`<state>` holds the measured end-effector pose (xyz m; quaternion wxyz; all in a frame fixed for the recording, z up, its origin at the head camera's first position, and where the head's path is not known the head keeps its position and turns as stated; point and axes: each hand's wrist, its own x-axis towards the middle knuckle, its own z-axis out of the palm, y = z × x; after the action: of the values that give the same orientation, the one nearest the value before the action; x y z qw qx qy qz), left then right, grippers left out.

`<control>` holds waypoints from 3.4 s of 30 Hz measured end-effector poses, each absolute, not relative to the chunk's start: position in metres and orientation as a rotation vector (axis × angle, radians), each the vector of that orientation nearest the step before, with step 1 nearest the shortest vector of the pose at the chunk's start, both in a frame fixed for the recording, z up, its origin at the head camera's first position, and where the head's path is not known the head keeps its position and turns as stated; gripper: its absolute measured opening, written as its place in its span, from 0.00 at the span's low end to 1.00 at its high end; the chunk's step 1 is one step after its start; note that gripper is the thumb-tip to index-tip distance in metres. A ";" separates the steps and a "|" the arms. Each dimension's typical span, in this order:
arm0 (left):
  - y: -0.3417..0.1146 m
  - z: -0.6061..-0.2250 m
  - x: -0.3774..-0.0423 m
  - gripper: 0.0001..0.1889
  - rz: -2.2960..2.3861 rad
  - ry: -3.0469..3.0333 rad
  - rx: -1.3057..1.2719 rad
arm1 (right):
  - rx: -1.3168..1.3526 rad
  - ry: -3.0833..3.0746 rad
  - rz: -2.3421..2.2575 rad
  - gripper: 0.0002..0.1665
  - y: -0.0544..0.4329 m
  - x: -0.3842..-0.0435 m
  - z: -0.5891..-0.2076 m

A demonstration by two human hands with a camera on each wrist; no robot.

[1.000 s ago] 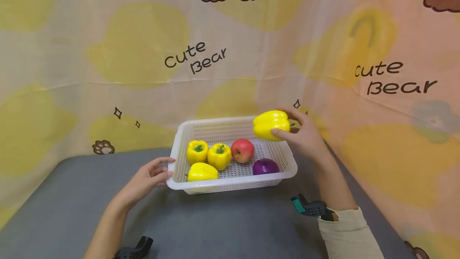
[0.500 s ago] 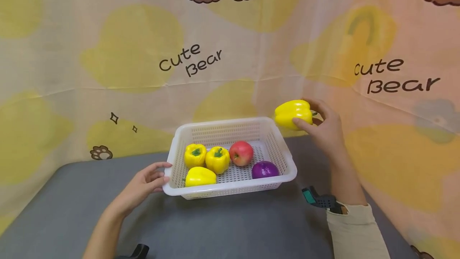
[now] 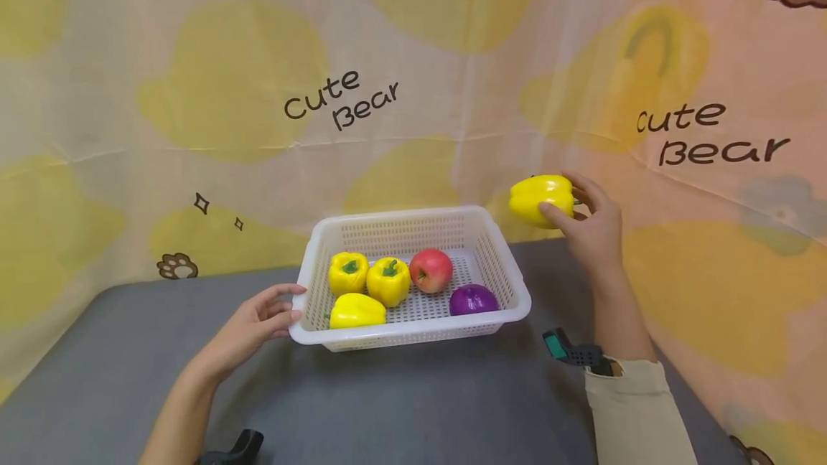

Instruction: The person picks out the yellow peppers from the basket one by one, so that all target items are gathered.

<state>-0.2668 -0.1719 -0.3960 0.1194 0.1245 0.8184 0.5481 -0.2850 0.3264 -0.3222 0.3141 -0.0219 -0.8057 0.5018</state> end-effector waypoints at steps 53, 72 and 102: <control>-0.174 -0.397 -0.267 0.28 1.599 2.411 0.319 | 0.080 -2.565 0.900 0.36 0.352 -0.335 -0.424; -0.172 -0.398 -0.269 0.27 1.602 2.395 0.356 | 0.050 -2.518 0.841 0.34 0.351 -0.334 -0.432; -0.175 -0.402 -0.270 0.27 1.641 2.327 0.380 | 0.217 -2.504 0.932 0.32 0.344 -0.339 -0.434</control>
<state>-0.2701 -0.1751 -0.4023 0.1341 0.1310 0.8028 0.5660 -0.3386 0.3439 -0.4339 0.2286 0.0787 -0.9093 0.3386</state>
